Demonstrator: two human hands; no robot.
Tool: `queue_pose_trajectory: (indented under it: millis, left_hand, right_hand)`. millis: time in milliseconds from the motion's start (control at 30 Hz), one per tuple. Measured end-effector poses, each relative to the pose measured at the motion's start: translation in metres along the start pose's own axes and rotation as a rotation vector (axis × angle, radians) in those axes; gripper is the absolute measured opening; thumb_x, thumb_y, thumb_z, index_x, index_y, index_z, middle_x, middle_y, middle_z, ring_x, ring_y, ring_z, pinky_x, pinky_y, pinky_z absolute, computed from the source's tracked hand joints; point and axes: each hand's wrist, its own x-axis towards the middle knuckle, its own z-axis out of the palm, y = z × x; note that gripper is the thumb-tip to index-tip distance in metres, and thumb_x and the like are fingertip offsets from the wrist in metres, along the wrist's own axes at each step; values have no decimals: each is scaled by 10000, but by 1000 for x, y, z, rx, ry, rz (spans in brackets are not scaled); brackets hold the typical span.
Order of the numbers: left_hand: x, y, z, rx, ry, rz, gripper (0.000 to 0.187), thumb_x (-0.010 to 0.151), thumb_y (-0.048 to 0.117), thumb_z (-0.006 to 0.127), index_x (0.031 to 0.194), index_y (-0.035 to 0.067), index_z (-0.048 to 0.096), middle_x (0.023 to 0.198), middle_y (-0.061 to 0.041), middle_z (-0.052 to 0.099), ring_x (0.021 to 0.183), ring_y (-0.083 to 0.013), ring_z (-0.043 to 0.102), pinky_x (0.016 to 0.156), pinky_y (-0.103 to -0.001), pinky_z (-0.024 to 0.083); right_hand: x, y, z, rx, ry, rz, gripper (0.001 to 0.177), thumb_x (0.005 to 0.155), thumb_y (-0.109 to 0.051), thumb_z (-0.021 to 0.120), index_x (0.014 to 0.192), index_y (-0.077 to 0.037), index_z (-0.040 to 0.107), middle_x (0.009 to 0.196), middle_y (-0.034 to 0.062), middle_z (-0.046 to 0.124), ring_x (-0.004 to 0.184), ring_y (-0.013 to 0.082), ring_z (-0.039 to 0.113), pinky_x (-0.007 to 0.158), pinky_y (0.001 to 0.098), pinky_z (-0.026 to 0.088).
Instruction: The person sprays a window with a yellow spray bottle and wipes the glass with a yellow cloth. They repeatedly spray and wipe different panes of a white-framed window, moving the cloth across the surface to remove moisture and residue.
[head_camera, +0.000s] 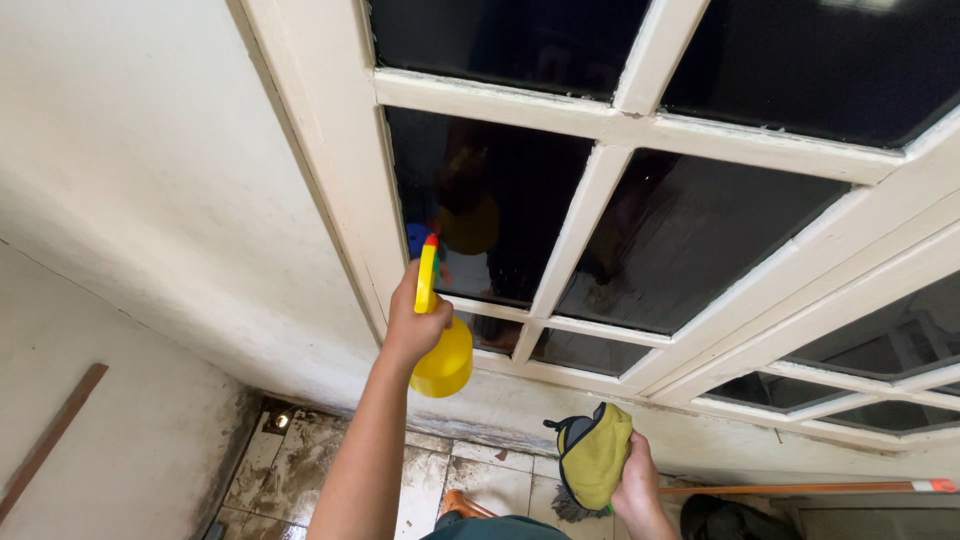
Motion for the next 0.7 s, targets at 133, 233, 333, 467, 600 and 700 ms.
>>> queue_pose_trajectory:
  millis: [133,233,333,467,600,700]
  left_hand:
    - [-12,-35,-1,15,25,-61,386,731,-85,583,1094,46,570,937,-60,612,605,-163,644,551,-309,546]
    - [-20,-55,-2,39,50,-92,432,714,-86,578,1118,64,576,960,-32,644,601,-160,633,537,-309,538]
    - [-30,-72,-2,70,62,-147,371,737,-82,600,1081,55,581,895,-55,621,603,-165,639,521,-324,536]
    - [-47,-81,2,80,42,-199,414,727,-75,599,1108,86,591,910,-32,641,591,-161,634,536,-316,534]
    - [-59,-94,8,77,-54,-203,307,768,-62,622,1047,54,572,870,-77,616,598,-177,647,544,-328,535]
    - [-64,-99,17,46,-101,-243,367,748,-58,604,1091,71,584,921,-56,635,603,-168,641,540,-323,533]
  right_hand:
    - [-3,0,0,5,27,7,496,1076,-368,283,1320,-20,539,1265,154,646,1165,279,623,999,458,501]
    - [-4,2,-2,-10,37,-8,475,1079,-348,295,1317,-22,545,1262,154,648,1167,283,619,1001,457,501]
    - [-3,4,-8,40,44,16,469,1080,-348,297,1306,-26,553,1250,147,650,1154,284,621,988,458,500]
    - [0,9,-18,47,34,-17,454,1080,-341,311,1310,-33,554,1254,133,650,1147,274,623,985,446,500]
    - [-2,12,-25,72,30,-21,456,1080,-341,313,1310,-27,552,1251,140,647,1145,274,624,985,445,499]
    - [-6,12,-30,67,20,-49,466,1079,-354,312,1316,-29,548,1252,147,643,1148,278,621,985,446,496]
